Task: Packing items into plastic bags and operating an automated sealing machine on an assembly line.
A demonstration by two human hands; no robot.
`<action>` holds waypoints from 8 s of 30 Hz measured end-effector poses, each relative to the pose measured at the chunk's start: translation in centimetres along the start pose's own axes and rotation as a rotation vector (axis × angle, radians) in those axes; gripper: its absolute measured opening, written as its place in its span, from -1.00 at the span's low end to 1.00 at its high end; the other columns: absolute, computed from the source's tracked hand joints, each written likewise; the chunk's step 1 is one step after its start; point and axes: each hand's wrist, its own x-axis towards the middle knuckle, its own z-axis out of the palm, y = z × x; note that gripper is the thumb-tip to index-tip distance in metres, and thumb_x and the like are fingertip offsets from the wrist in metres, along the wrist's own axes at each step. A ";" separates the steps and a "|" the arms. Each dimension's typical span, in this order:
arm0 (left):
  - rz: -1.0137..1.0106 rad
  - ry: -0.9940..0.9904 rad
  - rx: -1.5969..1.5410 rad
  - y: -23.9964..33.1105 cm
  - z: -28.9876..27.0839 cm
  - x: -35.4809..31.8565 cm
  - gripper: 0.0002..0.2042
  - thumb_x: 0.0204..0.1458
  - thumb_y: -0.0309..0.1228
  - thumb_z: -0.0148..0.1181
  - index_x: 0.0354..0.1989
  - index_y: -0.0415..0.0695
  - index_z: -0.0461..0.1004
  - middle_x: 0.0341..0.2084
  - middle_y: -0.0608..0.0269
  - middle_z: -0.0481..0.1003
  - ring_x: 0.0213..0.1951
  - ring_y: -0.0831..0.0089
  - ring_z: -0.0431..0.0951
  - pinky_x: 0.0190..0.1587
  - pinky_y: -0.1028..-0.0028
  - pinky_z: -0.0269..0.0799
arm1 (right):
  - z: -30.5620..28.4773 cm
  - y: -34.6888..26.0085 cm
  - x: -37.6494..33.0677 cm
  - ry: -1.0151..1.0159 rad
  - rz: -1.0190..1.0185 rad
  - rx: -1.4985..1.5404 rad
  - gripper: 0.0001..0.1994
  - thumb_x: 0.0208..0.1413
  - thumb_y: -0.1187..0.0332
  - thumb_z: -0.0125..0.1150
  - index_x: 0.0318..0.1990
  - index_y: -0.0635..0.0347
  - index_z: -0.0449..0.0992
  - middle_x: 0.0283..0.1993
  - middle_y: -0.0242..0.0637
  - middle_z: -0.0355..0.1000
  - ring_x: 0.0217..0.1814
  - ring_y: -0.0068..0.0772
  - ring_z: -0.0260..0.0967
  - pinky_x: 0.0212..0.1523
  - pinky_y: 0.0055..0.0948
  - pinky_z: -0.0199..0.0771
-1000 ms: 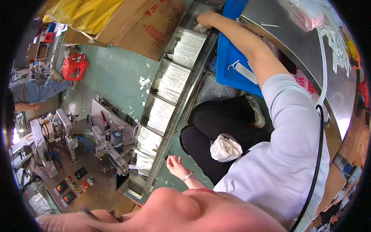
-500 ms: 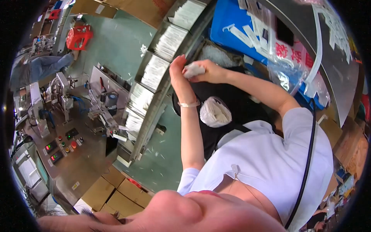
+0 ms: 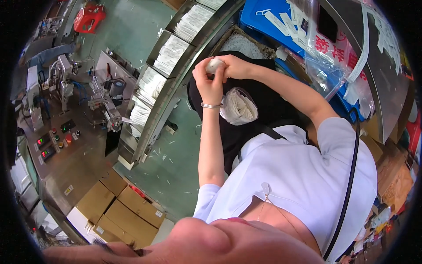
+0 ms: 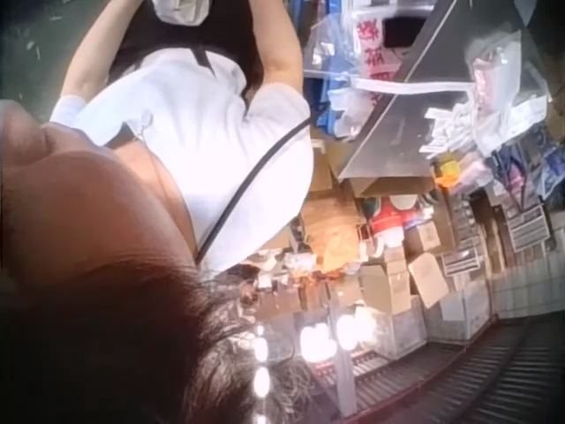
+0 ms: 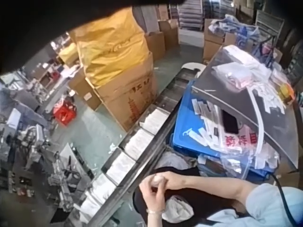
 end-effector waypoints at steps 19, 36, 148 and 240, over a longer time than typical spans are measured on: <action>-0.330 0.108 0.333 1.8 0.1 -14.1 -0.79 0.00 -0.38 0.12 -0.33 -0.28 0.33 -0.49 0.33 0.40 -0.50 0.62 0.34 -0.41 0.62 0.29 | 0.6 -5.9 -13.5 0.200 0.472 0.342 -0.78 -0.07 0.56 0.10 -0.20 0.36 0.41 -0.46 -0.26 0.39 -0.60 -0.57 0.30 -0.67 -0.66 0.26; -0.274 0.278 -0.193 -0.9 0.9 -15.8 -0.88 0.08 -0.44 -0.05 -0.43 -0.23 0.26 -0.54 0.31 0.29 -0.52 0.60 0.26 -0.45 0.60 0.24 | 4.5 -3.3 -14.1 0.316 0.311 -0.305 -0.85 -0.09 0.59 0.08 -0.32 0.31 0.48 -0.50 -0.34 0.35 -0.62 -0.61 0.26 -0.66 -0.66 0.22; -0.069 0.099 0.725 -2.9 -2.0 -1.7 -0.88 -0.13 -0.38 0.02 -0.46 -0.08 0.47 -0.62 0.04 0.46 -0.49 0.10 0.49 -0.40 0.23 0.40 | 6.9 -0.4 -11.0 0.470 -0.332 -1.161 -0.89 -0.19 0.53 0.17 -0.43 0.32 0.42 -0.11 -0.11 0.22 -0.11 -0.14 0.24 -0.16 -0.36 0.31; -1.016 0.171 -1.218 -3.7 7.2 -16.1 -0.84 0.08 -0.29 -0.01 -0.46 -0.08 0.31 -0.64 0.35 0.37 -0.39 0.39 0.49 -0.27 0.45 0.34 | 0.0 3.1 -0.4 0.591 0.164 -0.636 -0.79 -0.21 0.33 0.22 -0.45 0.32 0.48 -0.60 -0.34 0.39 -0.55 -0.56 0.31 -0.47 -0.51 0.31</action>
